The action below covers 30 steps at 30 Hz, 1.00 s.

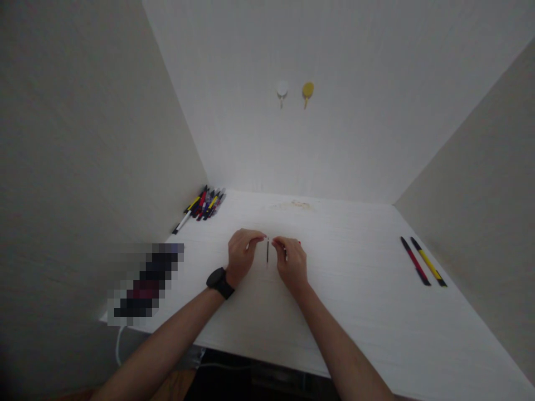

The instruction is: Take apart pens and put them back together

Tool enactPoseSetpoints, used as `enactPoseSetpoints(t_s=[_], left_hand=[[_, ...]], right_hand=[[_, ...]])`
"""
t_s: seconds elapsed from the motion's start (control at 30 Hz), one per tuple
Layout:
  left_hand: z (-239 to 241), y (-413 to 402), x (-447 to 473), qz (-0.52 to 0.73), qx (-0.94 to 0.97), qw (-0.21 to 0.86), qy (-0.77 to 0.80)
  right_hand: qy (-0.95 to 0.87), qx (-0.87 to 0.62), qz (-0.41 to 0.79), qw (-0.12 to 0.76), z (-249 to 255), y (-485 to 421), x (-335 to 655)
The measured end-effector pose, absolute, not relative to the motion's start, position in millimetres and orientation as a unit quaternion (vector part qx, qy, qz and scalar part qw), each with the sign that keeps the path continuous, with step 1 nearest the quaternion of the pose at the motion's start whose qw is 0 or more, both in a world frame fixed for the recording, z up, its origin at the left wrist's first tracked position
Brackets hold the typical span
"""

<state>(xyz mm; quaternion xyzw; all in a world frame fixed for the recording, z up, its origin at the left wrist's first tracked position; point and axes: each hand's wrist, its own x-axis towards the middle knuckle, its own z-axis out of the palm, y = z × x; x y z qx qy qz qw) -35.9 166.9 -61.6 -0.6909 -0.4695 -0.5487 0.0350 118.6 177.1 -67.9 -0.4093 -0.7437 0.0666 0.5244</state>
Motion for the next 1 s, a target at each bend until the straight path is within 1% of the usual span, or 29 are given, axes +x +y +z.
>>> enactPoseSetpoints(t_s=[0.4, 1.0], left_hand=[[-63.4, 168.3, -38.4, -0.535, -0.707, 0.073, -0.456], [-60.2, 168.3, -36.9, -0.543, -0.701, 0.060, -0.459]], right_hand=[[-0.754, -0.378, 0.055, 0.535, -67.4, 178.2, 119.4], [-0.765, -0.377, 0.041, 0.521, -68.0, 178.2, 120.2]])
